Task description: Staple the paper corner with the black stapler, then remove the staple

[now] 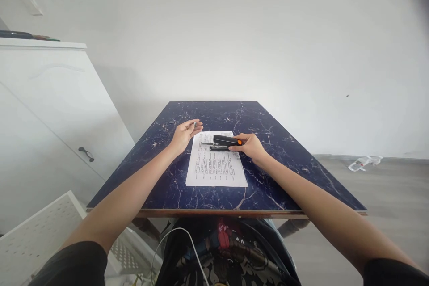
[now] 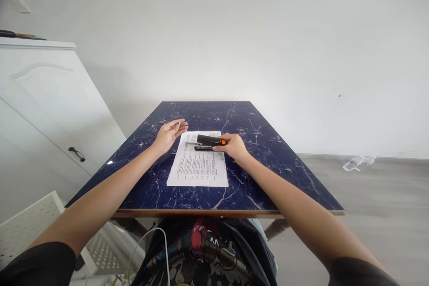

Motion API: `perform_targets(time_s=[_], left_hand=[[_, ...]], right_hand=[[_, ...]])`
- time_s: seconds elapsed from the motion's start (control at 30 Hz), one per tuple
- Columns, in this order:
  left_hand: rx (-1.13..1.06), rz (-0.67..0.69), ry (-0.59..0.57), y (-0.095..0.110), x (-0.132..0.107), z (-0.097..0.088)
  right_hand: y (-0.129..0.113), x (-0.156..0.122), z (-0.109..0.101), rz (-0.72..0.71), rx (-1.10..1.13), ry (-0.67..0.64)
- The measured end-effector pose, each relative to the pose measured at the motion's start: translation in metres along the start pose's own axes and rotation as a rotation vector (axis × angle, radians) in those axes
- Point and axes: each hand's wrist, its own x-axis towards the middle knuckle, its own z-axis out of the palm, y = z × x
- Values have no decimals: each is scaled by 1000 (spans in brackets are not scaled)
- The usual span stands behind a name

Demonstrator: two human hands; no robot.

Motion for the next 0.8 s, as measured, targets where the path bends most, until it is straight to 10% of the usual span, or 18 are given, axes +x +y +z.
perform_targets(time_s=[0.33,0.8], left_hand=[[227,149,-159,5,-9,6],[529,348,-276,25,-41,44]], right_hand=[[-1,1,6,33,-64,-186],[-38,-18,7,-689,-205,-94]])
